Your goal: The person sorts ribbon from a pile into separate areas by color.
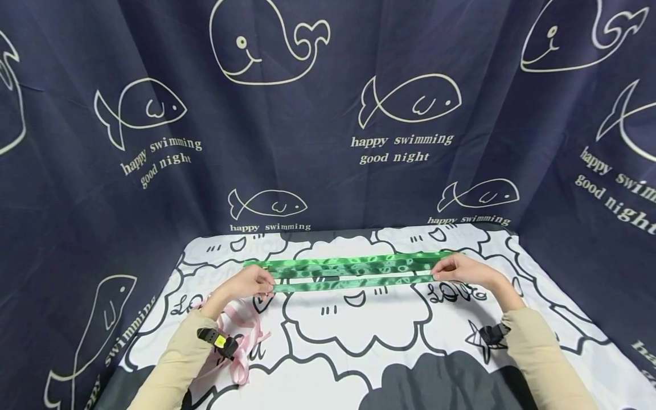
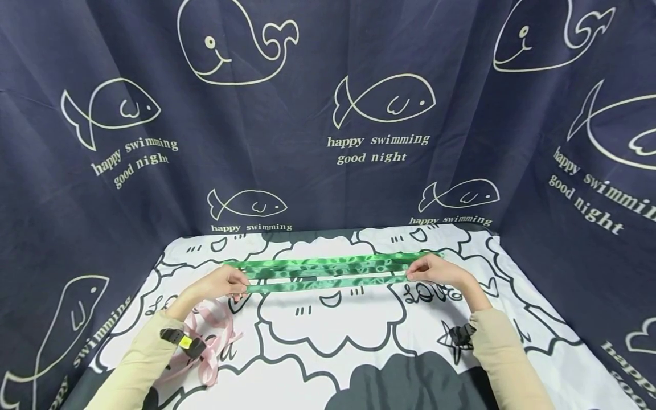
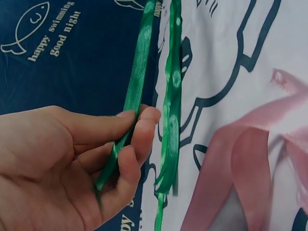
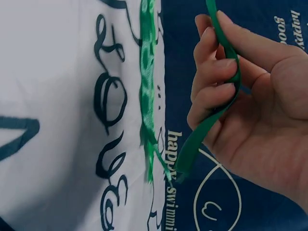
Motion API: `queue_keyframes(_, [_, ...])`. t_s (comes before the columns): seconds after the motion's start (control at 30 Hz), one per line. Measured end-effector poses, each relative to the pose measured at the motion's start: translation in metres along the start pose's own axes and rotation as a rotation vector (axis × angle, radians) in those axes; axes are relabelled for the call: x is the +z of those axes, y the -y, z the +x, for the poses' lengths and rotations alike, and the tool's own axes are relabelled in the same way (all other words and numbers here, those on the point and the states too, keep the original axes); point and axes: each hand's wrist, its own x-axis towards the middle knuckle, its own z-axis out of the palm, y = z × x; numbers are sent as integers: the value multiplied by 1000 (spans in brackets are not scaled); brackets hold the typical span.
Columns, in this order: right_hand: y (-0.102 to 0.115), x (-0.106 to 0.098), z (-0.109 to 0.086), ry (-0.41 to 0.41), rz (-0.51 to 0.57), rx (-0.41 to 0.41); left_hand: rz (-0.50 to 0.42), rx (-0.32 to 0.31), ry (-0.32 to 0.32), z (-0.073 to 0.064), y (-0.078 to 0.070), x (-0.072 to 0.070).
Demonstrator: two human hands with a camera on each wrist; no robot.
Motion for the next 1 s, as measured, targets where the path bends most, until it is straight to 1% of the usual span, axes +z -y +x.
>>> queue_keyframes(0.13, [-9, -2, 2, -2, 2, 16, -27, -56, -71, 0, 3, 0])
queue_keyframes(0.3, [-23, -5, 3, -19, -1, 42, 26, -169, -178, 1, 5, 0])
queue_keyframes(0.37, [-29, -6, 3, -35, -6, 69, 40, -212, -202, 1, 7, 0])
queue_keyframes(0.47, [-36, -7, 2, -56, -6, 99, 30, -260, -223, 2, 10, 0])
queue_keyframes(0.6, [-41, -8, 0, -94, 16, 142, 8, -292, -233, 5, 15, 1])
queue_keyframes(0.7, [-42, -8, -3, -128, 26, 170, -4, -302, -244, 8, 17, 1])
queue_keyframes(0.73, [-42, -8, -3, -143, 35, 184, -10, -308, -250, 9, 17, 1])
queue_keyframes(0.83, [-42, -9, -4, -167, 52, 192, -19, -323, -268, 11, 18, 2])
queue_keyframes(0.9, [-42, -9, -4, -185, 84, 213, -39, -347, -284, 12, 18, 2])
queue_keyframes(1.0, [-45, -10, -4, -205, 108, 230, -27, -365, -309, 13, 19, 3])
